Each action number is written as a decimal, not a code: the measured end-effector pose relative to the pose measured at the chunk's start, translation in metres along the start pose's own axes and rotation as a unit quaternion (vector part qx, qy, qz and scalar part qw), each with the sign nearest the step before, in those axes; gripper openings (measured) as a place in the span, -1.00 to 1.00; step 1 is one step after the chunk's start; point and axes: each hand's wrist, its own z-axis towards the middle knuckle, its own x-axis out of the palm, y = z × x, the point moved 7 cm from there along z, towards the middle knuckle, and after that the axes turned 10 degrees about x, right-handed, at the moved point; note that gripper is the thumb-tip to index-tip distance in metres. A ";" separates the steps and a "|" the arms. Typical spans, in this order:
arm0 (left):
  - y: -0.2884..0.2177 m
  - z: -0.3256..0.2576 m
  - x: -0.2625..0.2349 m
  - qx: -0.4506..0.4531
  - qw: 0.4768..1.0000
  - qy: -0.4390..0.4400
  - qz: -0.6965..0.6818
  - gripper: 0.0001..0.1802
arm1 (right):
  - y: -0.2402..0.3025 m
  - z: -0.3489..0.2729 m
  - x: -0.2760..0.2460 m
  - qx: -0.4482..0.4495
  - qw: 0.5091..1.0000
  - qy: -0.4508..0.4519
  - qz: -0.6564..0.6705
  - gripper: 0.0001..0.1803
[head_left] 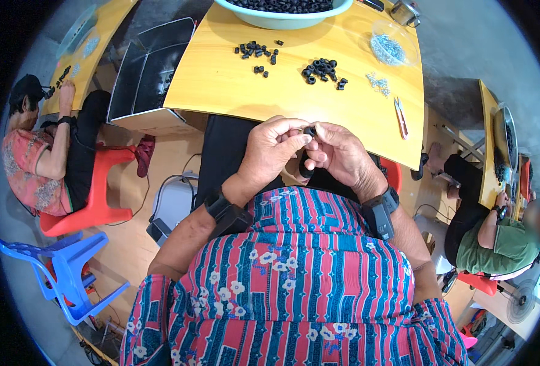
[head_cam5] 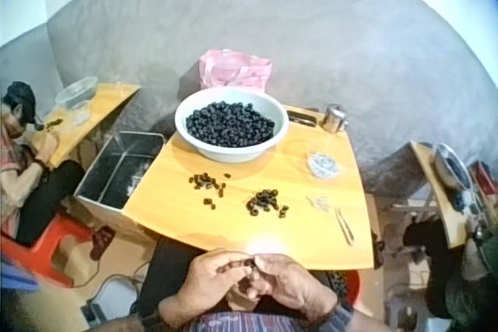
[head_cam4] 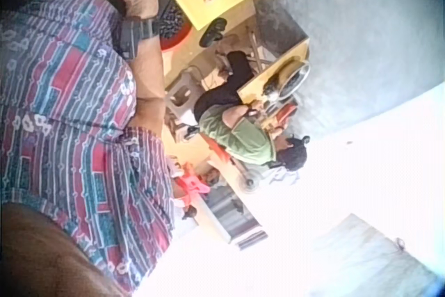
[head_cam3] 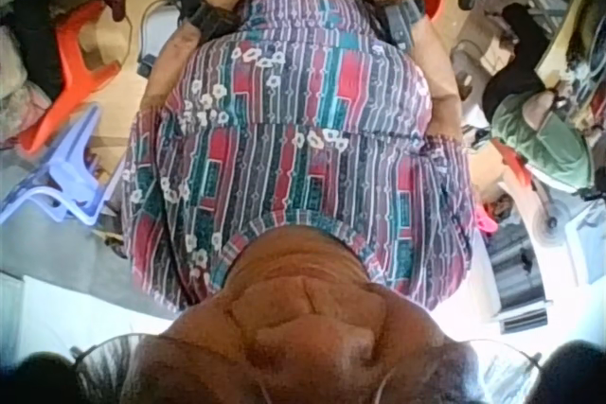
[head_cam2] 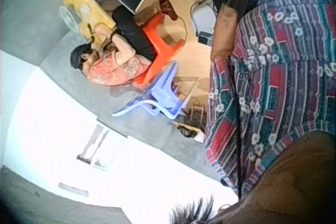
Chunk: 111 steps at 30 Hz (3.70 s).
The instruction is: The person is assembling small metal components into black plastic parts by hand at a table.
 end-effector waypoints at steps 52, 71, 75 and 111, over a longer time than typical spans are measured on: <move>0.018 -0.001 0.002 -0.065 0.992 0.015 -0.108 -0.80 | 0.024 -0.015 -0.003 -0.200 0.926 -0.204 -0.248 -0.89; 0.013 -0.003 0.002 -0.081 0.986 0.016 -0.142 -0.75 | 0.032 -0.025 0.007 -0.263 0.899 -0.204 -0.285 -0.90; 0.018 -0.002 0.003 -0.079 0.984 0.010 -0.156 -0.74 | 0.034 -0.027 0.008 -0.284 0.872 -0.230 -0.325 -0.91; 0.021 -0.007 0.008 -0.081 0.983 0.021 -0.163 -0.79 | 0.022 -0.023 -0.002 -0.190 0.945 -0.200 -0.175 -0.89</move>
